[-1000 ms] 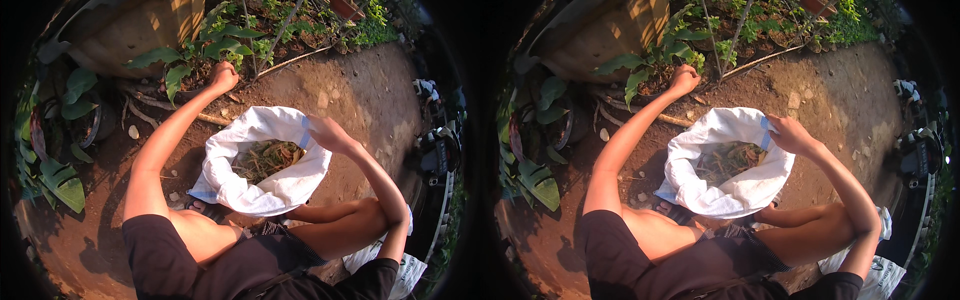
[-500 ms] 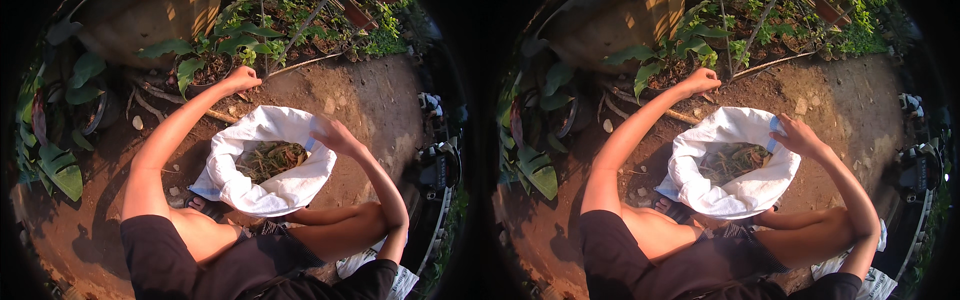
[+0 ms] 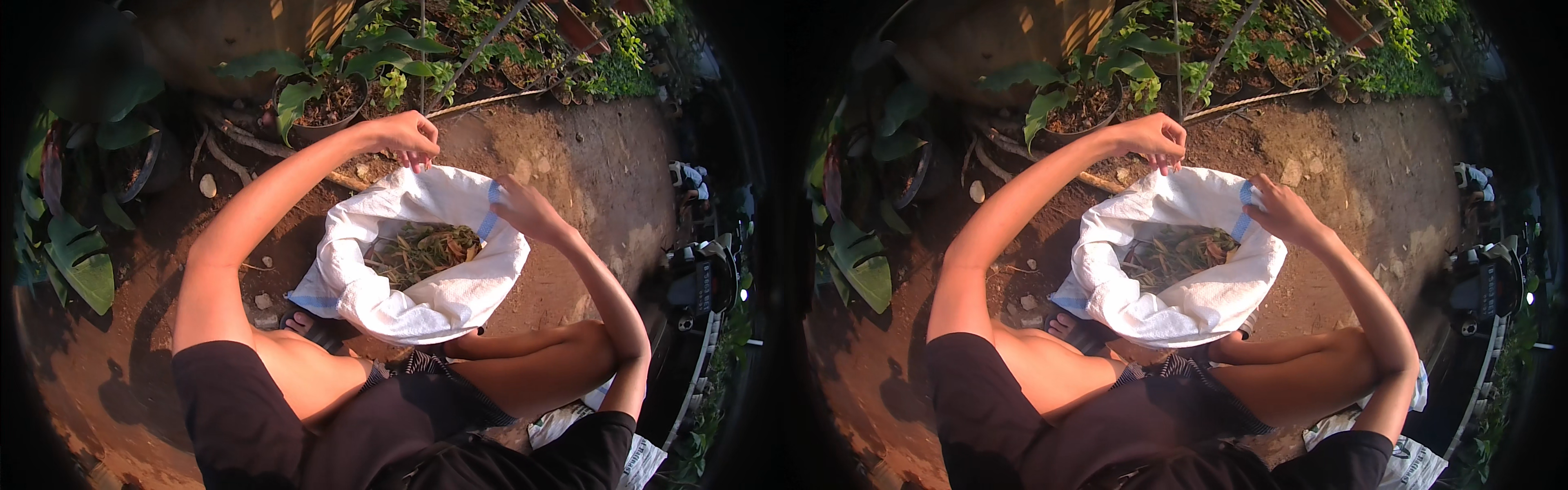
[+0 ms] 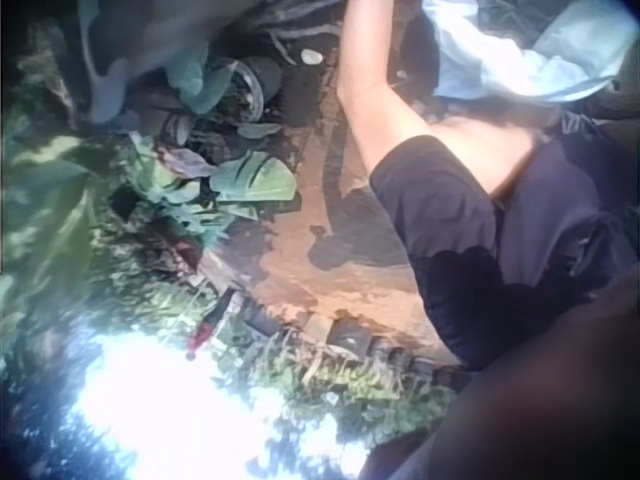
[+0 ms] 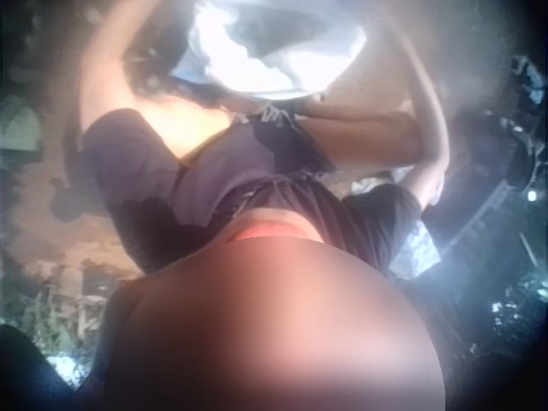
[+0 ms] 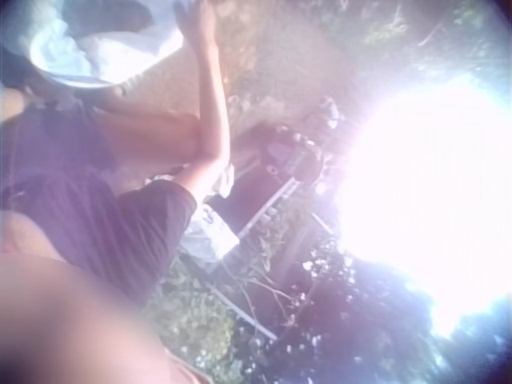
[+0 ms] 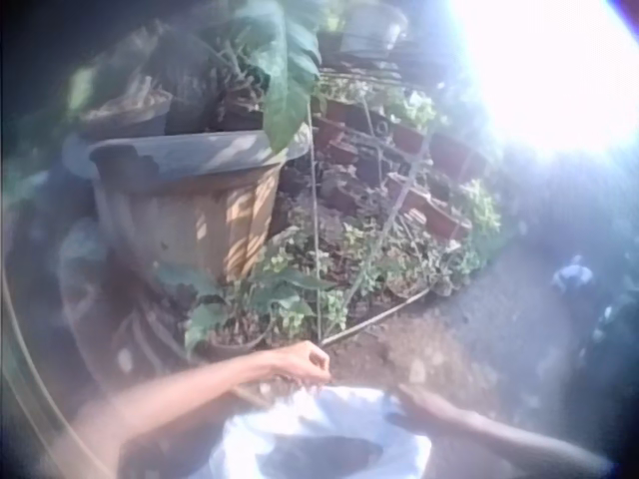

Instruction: The person walks through a garden area carrying a white sack, then squats beside a large potted plant. They repeatedly pick dry leaves and debris from the pot and place them into the sack. The person moves to another spot and continues picking small plant pieces from the ground and nearby pots, adding them to the sack.

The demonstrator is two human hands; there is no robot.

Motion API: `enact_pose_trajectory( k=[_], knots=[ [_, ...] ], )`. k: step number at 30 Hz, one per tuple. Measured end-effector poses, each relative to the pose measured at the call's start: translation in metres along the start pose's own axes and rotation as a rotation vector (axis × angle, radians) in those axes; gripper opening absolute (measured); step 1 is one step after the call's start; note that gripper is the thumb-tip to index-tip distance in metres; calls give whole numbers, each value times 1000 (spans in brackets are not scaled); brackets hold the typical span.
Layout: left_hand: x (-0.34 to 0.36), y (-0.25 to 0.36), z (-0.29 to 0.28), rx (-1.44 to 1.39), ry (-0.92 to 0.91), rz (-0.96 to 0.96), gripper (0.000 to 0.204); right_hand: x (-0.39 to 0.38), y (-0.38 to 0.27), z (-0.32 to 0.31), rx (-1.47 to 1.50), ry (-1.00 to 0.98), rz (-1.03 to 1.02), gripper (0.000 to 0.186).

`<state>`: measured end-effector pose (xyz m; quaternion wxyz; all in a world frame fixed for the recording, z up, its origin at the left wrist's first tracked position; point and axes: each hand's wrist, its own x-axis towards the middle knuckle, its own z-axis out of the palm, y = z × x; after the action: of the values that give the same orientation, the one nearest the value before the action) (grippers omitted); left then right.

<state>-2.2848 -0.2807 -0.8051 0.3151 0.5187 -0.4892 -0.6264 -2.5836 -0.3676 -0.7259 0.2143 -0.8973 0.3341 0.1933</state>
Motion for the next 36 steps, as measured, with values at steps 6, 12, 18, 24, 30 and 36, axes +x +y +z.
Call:
enact_pose_trajectory(
  k=[6,12,18,24,30,36],
  knots=[
    [-3,12,43,75,-207,21,17,1,0,0,-32,15,-41,52],
    [-6,2,93,247,-404,-38,26,2,9,5,-28,-6,-30,52],
    [-5,-15,109,370,-460,-34,20,7,23,16,-78,152,-300,53],
    [-2,-16,112,385,-411,-82,21,-2,18,12,-65,54,-111,51],
    [3,-13,116,323,-466,-145,24,-4,16,9,-40,-1,-60,60],
    [3,-13,120,315,-491,-137,26,-6,20,9,-60,18,-91,57]
  ],
)
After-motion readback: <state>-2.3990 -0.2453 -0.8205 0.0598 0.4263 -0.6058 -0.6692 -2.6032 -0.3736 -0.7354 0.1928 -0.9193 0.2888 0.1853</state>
